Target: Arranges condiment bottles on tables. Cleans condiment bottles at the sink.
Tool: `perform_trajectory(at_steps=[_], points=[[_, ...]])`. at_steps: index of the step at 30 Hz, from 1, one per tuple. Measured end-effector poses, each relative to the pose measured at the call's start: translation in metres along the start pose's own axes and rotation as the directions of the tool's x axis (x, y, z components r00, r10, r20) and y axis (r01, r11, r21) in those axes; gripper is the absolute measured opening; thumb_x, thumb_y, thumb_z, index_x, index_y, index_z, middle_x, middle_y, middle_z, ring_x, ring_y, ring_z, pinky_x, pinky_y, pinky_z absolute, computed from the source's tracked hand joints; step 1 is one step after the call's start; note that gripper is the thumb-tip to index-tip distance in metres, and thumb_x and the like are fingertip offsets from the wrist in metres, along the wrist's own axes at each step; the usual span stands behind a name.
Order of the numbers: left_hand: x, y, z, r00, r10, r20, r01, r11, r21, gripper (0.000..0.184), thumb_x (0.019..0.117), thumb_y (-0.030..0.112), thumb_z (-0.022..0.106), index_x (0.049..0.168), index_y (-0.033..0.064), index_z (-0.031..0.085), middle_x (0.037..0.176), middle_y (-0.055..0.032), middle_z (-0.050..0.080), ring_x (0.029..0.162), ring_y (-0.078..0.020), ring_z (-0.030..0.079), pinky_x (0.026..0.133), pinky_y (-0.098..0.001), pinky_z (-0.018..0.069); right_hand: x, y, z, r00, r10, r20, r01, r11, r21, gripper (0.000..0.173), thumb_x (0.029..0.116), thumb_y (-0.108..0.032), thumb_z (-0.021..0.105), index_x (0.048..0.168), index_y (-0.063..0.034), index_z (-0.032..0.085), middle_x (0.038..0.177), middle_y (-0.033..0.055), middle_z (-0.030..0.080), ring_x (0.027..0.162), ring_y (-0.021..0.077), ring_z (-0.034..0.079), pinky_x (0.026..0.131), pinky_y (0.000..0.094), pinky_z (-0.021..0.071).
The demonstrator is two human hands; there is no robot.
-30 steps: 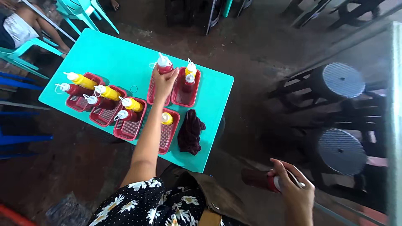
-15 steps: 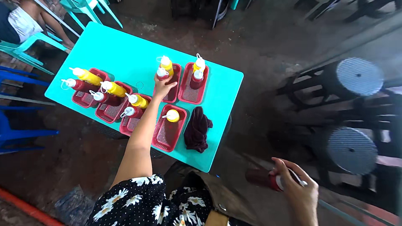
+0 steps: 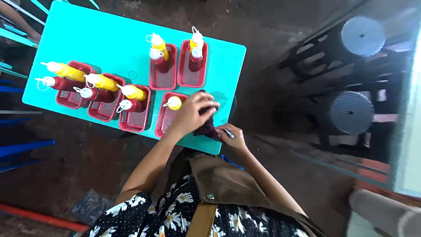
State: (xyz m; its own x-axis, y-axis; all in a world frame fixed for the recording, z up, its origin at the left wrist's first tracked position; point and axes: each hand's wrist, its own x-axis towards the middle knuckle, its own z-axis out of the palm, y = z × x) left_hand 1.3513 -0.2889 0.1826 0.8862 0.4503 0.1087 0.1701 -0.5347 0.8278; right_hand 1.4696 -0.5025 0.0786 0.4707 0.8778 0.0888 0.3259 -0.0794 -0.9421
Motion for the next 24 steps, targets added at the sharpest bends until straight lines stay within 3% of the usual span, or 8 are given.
perform_trajectory(at_steps=[3,5,8,11,14,18,22,24], points=[[-0.020,0.000,0.038,0.940,0.036,0.340,-0.015,0.998,-0.062,0.023,0.0968,0.023,0.070,0.116,0.0128,0.078,0.121,-0.0086,0.071,0.117,-0.0240,0.064,0.103,-0.0426,0.0513,-0.004,0.001,0.012,0.999,0.023,-0.039,-0.025,0.998,-0.063,0.033,0.0881,-0.020,0.073,0.104,0.0091,0.072,0.100,0.0190,0.073,0.093,0.0163,0.070,0.087,0.0302,0.0572],[-0.033,0.000,0.053,0.886,0.050,0.461,-0.009,0.996,-0.091,0.028,0.0974,0.025,0.070,0.120,0.0108,0.076,0.123,-0.0120,0.070,0.118,-0.0272,0.065,0.104,-0.0434,0.0499,-0.011,0.001,0.012,0.994,0.111,-0.022,-0.112,0.992,-0.055,0.053,0.0806,-0.021,0.078,0.121,0.0116,0.065,0.114,0.0238,0.069,0.107,0.0252,0.067,0.095,0.0390,0.0546],[-0.047,-0.002,0.068,0.896,0.100,0.432,-0.036,0.987,-0.154,0.027,0.0972,0.019,0.069,0.120,0.0070,0.076,0.117,-0.0142,0.072,0.110,-0.0262,0.069,0.099,-0.0408,0.0536,-0.025,0.009,0.012,0.984,0.177,-0.026,-0.178,0.984,-0.032,0.085,0.0740,-0.035,0.085,0.140,0.0067,0.051,0.126,0.0229,0.063,0.122,0.0327,0.057,0.106,0.0482,0.0457],[-0.049,0.002,0.075,0.902,0.108,0.418,-0.041,0.985,-0.166,0.024,0.0984,0.013,0.066,0.119,0.0073,0.077,0.114,-0.0133,0.073,0.108,-0.0248,0.069,0.099,-0.0389,0.0536,-0.036,0.015,0.013,0.974,0.224,-0.031,-0.224,0.975,-0.008,0.109,0.0650,-0.056,0.088,0.145,0.0031,0.046,0.129,0.0210,0.062,0.122,0.0319,0.056,0.104,0.0491,0.0463],[-0.050,0.005,0.082,0.896,0.178,0.407,-0.120,0.979,-0.164,0.019,0.0959,0.005,0.066,0.108,0.0061,0.080,0.107,-0.0135,0.074,0.105,-0.0273,0.069,0.097,-0.0399,0.0538,-0.040,0.013,0.014,0.969,0.246,-0.016,-0.246,0.969,0.034,0.106,0.0652,-0.047,0.090,0.146,0.0030,0.044,0.130,0.0206,0.060,0.121,0.0301,0.056,0.102,0.0472,0.0479],[-0.053,0.003,0.089,0.870,0.269,0.414,-0.233,0.963,-0.138,0.017,0.0973,0.009,0.065,0.104,0.0060,0.081,0.104,-0.0138,0.075,0.105,-0.0291,0.070,0.097,-0.0409,0.0535,-0.040,0.017,0.012,0.971,0.240,0.006,-0.240,0.970,0.023,0.090,0.0752,-0.035,0.081,0.147,0.0037,0.043,0.129,0.0212,0.060,0.123,0.0302,0.056,0.106,0.0476,0.0446],[-0.061,0.003,0.098,0.887,0.299,0.351,-0.299,0.953,-0.055,0.019,0.0974,0.006,0.062,0.103,0.0052,0.080,0.104,-0.0134,0.075,0.103,-0.0297,0.070,0.094,-0.0409,0.0548,-0.043,0.016,0.006,0.947,0.315,0.069,-0.319,0.946,0.051,0.103,0.0643,-0.043,0.089,0.147,-0.0005,0.045,0.137,0.0205,0.057,0.128,0.0308,0.053,0.107,0.0463,0.0452],[-0.066,0.000,0.103,0.889,0.331,0.317,-0.337,0.941,-0.039,0.021,0.0986,0.005,0.059,0.105,0.0038,0.079,0.106,-0.0143,0.074,0.106,-0.0299,0.070,0.097,-0.0397,0.0544,-0.044,0.015,0.005,0.935,0.340,0.104,-0.344,0.938,0.029,0.098,0.0692,-0.036,0.088,0.147,0.0015,0.042,0.138,0.0220,0.056,0.127,0.0266,0.056,0.107,0.0409,0.0477]])
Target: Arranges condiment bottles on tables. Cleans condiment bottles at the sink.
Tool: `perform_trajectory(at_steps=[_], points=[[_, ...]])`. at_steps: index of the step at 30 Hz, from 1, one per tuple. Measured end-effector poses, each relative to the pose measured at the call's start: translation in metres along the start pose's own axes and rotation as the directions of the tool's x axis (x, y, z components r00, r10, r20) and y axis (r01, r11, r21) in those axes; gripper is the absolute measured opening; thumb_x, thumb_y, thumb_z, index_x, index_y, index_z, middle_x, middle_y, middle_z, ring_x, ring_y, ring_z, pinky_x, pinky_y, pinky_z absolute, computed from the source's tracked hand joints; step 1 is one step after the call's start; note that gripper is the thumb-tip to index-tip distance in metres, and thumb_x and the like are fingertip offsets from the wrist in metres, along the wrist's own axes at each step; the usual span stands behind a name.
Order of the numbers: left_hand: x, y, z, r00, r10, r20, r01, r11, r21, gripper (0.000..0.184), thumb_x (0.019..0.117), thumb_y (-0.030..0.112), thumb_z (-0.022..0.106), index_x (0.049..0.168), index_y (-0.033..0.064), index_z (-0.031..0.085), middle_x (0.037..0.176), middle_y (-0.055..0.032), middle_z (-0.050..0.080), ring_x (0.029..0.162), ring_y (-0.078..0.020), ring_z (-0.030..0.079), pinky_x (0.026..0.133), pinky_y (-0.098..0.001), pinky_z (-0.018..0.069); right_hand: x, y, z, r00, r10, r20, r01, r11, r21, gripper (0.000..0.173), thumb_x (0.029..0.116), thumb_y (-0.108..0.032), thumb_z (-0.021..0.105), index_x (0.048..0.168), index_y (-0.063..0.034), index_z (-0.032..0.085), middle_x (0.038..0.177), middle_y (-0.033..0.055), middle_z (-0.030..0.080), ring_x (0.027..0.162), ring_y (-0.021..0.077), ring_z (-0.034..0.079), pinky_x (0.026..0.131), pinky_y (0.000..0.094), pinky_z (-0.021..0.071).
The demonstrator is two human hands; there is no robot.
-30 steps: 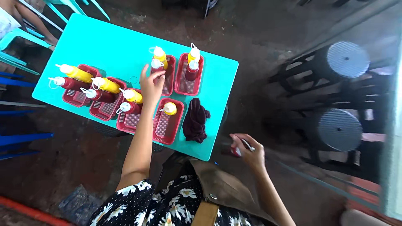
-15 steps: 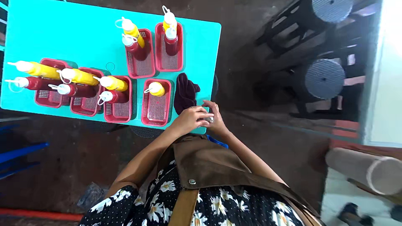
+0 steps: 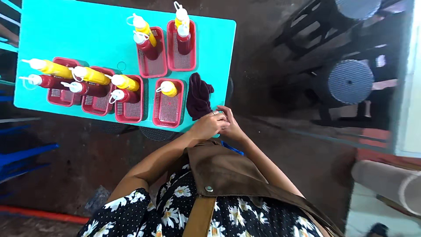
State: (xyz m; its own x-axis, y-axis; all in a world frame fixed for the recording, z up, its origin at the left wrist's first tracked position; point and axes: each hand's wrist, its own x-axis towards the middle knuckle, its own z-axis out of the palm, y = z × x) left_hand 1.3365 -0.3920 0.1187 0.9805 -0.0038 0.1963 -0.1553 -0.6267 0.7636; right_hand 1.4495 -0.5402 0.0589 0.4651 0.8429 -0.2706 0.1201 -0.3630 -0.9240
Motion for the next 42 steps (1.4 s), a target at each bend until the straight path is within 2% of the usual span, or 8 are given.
perform_trajectory(at_steps=[4,8,11,16,24,33,39,42], points=[[-0.004,0.001,0.005,0.999,-0.007,-0.053,0.009,1.000,0.030,0.023,0.1025,0.010,0.057,0.108,0.0031,0.078,0.109,-0.0166,0.073,0.107,-0.0322,0.070,0.095,-0.0410,0.0556,-0.004,-0.020,0.002,0.998,0.003,-0.065,-0.020,0.962,-0.273,0.057,0.0845,-0.022,0.079,0.129,0.0081,0.062,0.118,0.0242,0.070,0.109,0.0321,0.070,0.099,0.0492,0.0539],[-0.020,0.002,-0.012,0.967,-0.209,-0.149,0.187,0.972,-0.144,0.033,0.1027,0.023,0.061,0.130,0.0091,0.071,0.124,-0.0184,0.068,0.113,-0.0306,0.066,0.100,-0.0426,0.0528,0.003,-0.044,-0.010,0.997,0.053,-0.048,-0.068,0.912,-0.404,0.058,0.0851,-0.034,0.079,0.125,0.0056,0.065,0.107,0.0227,0.073,0.100,0.0361,0.072,0.091,0.0578,0.0549],[-0.054,-0.005,-0.024,0.810,-0.458,-0.365,0.354,0.880,-0.318,0.040,0.1007,0.031,0.064,0.133,0.0087,0.069,0.126,-0.0167,0.066,0.115,-0.0257,0.065,0.099,-0.0426,0.0540,0.017,-0.086,-0.014,0.992,0.121,0.015,-0.107,0.922,-0.373,0.065,0.0868,-0.046,0.078,0.131,0.0003,0.063,0.114,0.0186,0.072,0.108,0.0284,0.070,0.098,0.0491,0.0539],[-0.120,-0.033,-0.035,0.529,-0.618,-0.581,0.505,0.780,-0.370,0.039,0.1059,0.029,0.052,0.133,0.0052,0.066,0.129,-0.0170,0.063,0.114,-0.0237,0.064,0.096,-0.0412,0.0554,0.063,-0.122,0.045,0.978,-0.141,0.154,0.182,0.936,-0.302,0.067,0.0814,-0.044,0.084,0.125,0.0040,0.066,0.120,0.0218,0.067,0.110,0.0264,0.066,0.098,0.0415,0.0542],[-0.130,-0.046,-0.042,0.430,-0.820,-0.379,0.655,0.572,-0.494,0.060,0.0961,0.013,0.067,0.151,0.0001,0.047,0.151,-0.0248,0.048,0.136,-0.0345,0.052,0.114,-0.0456,0.0430,0.096,-0.122,0.131,0.974,-0.022,0.225,0.133,0.859,-0.495,0.070,0.0884,-0.036,0.081,0.137,0.0089,0.057,0.134,0.0310,0.057,0.120,0.0393,0.061,0.102,0.0470,0.0514],[-0.132,-0.048,-0.012,0.337,-0.858,-0.388,0.537,0.514,-0.669,0.071,0.0945,0.013,0.068,0.156,-0.0005,0.037,0.158,-0.0246,0.039,0.141,-0.0331,0.048,0.115,-0.0430,0.0422,0.088,-0.087,0.093,0.965,-0.034,0.259,0.150,0.883,-0.445,0.049,0.0959,-0.012,0.067,0.141,0.0043,0.056,0.139,0.0300,0.054,0.119,0.0315,0.064,0.098,0.0342,0.0560],[-0.174,-0.001,0.029,0.072,-0.891,-0.449,0.533,0.415,-0.737,0.048,0.0999,0.010,0.061,0.147,0.0062,0.054,0.149,-0.0228,0.050,0.130,-0.0330,0.057,0.103,-0.0424,0.0526,0.043,-0.055,0.065,0.940,0.060,0.335,0.130,0.847,-0.516,0.030,0.0988,-0.010,0.060,0.125,0.0026,0.068,0.135,0.0294,0.057,0.117,0.0359,0.063,0.098,0.0416,0.0540],[-0.201,0.031,0.062,-0.082,-0.908,-0.411,0.510,0.316,-0.800,0.044,0.1000,0.009,0.060,0.143,0.0032,0.056,0.149,-0.0243,0.049,0.129,-0.0318,0.057,0.105,-0.0391,0.0511,0.030,-0.063,0.060,0.792,0.195,0.578,0.202,0.811,-0.550,0.031,0.1043,-0.017,0.055,0.127,0.0005,0.066,0.133,0.0240,0.062,0.115,0.0325,0.065,0.099,0.0459,0.0531]])
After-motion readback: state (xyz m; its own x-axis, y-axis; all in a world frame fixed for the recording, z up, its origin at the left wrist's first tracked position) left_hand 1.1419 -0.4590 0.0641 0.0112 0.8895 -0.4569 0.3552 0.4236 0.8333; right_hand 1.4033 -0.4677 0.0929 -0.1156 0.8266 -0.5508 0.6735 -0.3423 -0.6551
